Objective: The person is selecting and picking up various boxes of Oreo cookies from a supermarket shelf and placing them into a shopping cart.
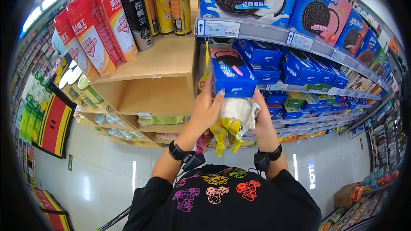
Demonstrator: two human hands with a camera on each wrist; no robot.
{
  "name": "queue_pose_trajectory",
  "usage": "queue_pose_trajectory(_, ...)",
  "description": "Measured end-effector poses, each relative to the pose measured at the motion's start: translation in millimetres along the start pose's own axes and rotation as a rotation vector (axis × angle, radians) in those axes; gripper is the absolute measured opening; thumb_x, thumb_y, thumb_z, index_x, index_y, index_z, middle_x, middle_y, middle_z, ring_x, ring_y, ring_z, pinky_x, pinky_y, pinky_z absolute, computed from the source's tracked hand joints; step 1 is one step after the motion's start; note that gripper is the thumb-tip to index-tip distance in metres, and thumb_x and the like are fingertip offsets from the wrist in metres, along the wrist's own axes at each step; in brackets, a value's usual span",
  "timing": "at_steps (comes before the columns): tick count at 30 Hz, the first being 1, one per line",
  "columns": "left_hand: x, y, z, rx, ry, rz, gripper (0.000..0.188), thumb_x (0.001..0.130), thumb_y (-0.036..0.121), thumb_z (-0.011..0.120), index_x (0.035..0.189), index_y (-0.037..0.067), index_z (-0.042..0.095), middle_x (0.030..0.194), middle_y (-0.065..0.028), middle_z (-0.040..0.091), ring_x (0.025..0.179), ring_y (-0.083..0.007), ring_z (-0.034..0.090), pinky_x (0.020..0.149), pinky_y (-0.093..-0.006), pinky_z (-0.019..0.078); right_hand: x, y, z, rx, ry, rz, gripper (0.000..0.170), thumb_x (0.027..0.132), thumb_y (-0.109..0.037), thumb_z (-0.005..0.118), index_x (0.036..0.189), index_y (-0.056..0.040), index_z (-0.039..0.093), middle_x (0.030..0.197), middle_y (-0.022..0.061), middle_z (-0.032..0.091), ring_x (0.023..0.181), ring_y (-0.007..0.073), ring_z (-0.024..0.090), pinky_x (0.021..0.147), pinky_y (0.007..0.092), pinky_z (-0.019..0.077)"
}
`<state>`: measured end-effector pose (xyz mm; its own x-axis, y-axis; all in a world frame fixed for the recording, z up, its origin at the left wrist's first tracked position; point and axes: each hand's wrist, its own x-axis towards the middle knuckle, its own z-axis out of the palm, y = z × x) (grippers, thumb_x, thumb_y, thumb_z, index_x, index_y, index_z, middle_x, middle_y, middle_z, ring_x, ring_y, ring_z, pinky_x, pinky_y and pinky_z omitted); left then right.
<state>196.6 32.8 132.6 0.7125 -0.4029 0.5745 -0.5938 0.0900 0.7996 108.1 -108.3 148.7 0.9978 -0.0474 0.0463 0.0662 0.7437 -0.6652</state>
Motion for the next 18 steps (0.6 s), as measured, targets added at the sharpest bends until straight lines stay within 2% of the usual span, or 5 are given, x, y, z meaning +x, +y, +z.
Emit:
queue_pose_trajectory(3,10,-2,-3,0.003,0.005,-0.060,0.059,0.087,0.027,0.046,0.133,0.000,0.020,0.105,-0.0239,0.054,0.083,-0.0334,0.059,0.074,-0.0372,0.0449,17,2,-1,0.036,0.043,0.004,0.046,0.089,-0.040,0.040,0.118,-0.0052,0.047,0.115,0.0103,0.054,0.103,0.0207,0.054,0.088,0.0338,0.0432)
queue_pose_trajectory(6,4,8,-5,0.156,-0.055,-0.120,0.055,0.089,0.020,0.043,0.134,0.001,0.019,0.116,-0.0188,0.049,0.104,-0.0246,0.051,0.089,-0.0325,0.0378,27,11,-11,0.095,0.047,0.023,0.046,0.090,-0.040,0.040,0.117,-0.0043,0.048,0.113,0.0102,0.055,0.102,0.0204,0.054,0.088,0.0334,0.0424)
queue_pose_trajectory(9,-15,-12,-1,0.086,-0.040,0.009,0.062,0.086,0.021,0.046,0.135,0.003,0.015,0.106,-0.0244,0.053,0.092,-0.0342,0.056,0.079,-0.0364,0.0431,17,22,-12,0.082,0.042,0.034,0.045,0.090,-0.039,0.039,0.113,-0.0015,0.050,0.108,0.0099,0.057,0.098,0.0186,0.056,0.085,0.0325,0.0441)
queue_pose_trajectory(15,-73,-19,-2,-0.102,-0.116,-0.178,0.049,0.086,0.018,0.046,0.130,0.003,0.030,0.104,-0.0146,0.054,0.092,-0.0194,0.054,0.083,-0.0316,0.0416,-16,56,-60,-0.224,-0.127,0.084,0.032,0.084,-0.022,0.049,0.108,-0.0005,0.051,0.104,0.0110,0.057,0.092,0.0172,0.056,0.080,0.0293,0.0457)
queue_pose_trajectory(18,-108,-29,12,0.117,-0.016,-0.064,0.040,0.088,0.024,0.041,0.119,0.000,0.042,0.095,-0.0152,0.055,0.085,-0.0275,0.055,0.079,-0.0338,0.0426,-27,53,-66,-0.356,-0.194,0.252,0.029,0.080,-0.012,0.053,0.106,-0.0004,0.053,0.104,0.0099,0.057,0.094,0.0156,0.055,0.081,0.0276,0.0442)
